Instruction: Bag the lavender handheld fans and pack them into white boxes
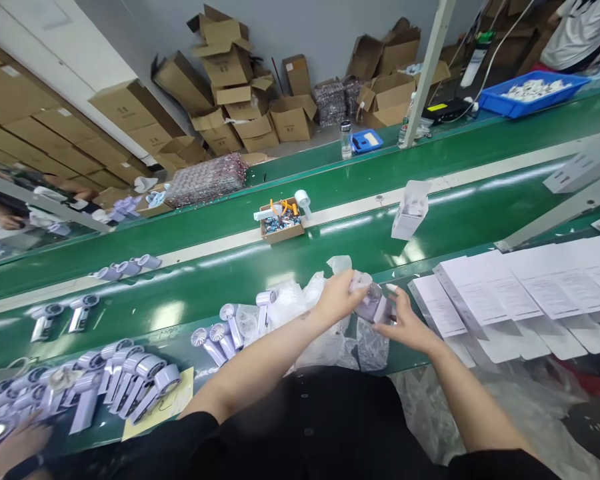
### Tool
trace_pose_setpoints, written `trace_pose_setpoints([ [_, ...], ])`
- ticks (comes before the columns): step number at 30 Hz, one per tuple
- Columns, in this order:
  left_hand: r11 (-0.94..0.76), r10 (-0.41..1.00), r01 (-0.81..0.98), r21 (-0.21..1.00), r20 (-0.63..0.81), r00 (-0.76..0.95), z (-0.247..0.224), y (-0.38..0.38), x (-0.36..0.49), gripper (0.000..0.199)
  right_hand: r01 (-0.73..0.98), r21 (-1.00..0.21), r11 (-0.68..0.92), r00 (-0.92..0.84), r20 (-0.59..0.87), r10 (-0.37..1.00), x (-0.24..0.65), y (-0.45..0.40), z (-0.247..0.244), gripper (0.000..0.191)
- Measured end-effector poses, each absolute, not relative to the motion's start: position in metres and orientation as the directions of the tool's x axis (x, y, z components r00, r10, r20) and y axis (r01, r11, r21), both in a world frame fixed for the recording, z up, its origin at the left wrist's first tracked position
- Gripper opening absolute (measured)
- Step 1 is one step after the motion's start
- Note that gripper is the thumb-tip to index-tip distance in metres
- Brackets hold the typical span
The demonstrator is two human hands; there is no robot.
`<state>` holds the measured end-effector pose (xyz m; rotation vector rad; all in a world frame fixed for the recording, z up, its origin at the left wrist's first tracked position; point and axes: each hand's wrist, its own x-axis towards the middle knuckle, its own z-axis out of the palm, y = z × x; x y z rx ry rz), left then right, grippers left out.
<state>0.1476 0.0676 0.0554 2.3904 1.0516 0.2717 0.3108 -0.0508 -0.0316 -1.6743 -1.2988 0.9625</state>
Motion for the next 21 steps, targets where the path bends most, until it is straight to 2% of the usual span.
trace_pose_setpoints([
  [2, -0.522, 0.756, 0.668, 0.531, -0.075, 0.650, 0.049, 0.065, 0.155, 0.027, 0.466, -0.877, -0.115, 0.158, -0.046, 0.986, 0.306, -0.059, -0.041, 0.098],
  [4, -0.582, 0.710, 0.632, 0.511, -0.059, 0.702, 0.039, 0.056, 0.155, 0.035, 0.574, -0.819, -0.017, 0.083, 0.038, 0.996, 0.304, -0.062, -0.051, 0.099],
  [6, -0.682, 0.620, 0.552, 0.480, -0.020, 0.784, 0.031, 0.042, 0.150, 0.052, 0.604, -0.796, 0.044, 0.054, 0.096, 0.994, 0.304, -0.062, -0.062, 0.096],
  [8, -0.767, 0.543, 0.489, 0.415, 0.014, 0.840, 0.025, 0.030, 0.142, 0.060, 0.562, -0.827, 0.023, 0.122, 0.110, 0.987, 0.305, -0.063, -0.072, 0.093],
  [10, -0.846, 0.461, 0.426, 0.319, 0.038, 0.887, 0.023, 0.022, 0.136, 0.053, 0.506, -0.862, -0.033, 0.207, 0.084, 0.975, 0.306, -0.065, -0.077, 0.087],
  [12, -0.904, 0.363, 0.343, 0.254, 0.033, 0.931, 0.027, 0.019, 0.134, 0.049, 0.503, -0.861, -0.073, 0.221, 0.046, 0.974, 0.308, -0.066, -0.073, 0.078],
  [15, -0.910, 0.316, 0.296, 0.291, 0.022, 0.948, 0.045, 0.021, 0.133, 0.049, 0.555, -0.830, -0.056, 0.128, 0.018, 0.992, 0.315, -0.060, -0.046, 0.064],
  [18, -0.837, 0.411, 0.345, 0.426, 0.072, 0.909, 0.064, 0.040, 0.111, 0.042, 0.565, -0.824, -0.040, 0.134, 0.043, 0.990, 0.333, -0.030, -0.010, 0.063],
  [20, -0.692, 0.635, 0.510, 0.511, 0.095, 0.767, 0.066, 0.063, 0.068, 0.036, 0.574, -0.814, -0.090, 0.212, 0.041, 0.976, 0.348, 0.008, 0.008, 0.067],
  [21, -0.553, 0.782, 0.635, 0.540, 0.074, 0.618, 0.064, 0.076, 0.038, 0.033, 0.579, -0.806, -0.123, 0.255, 0.035, 0.966, 0.354, 0.031, 0.012, 0.071],
])
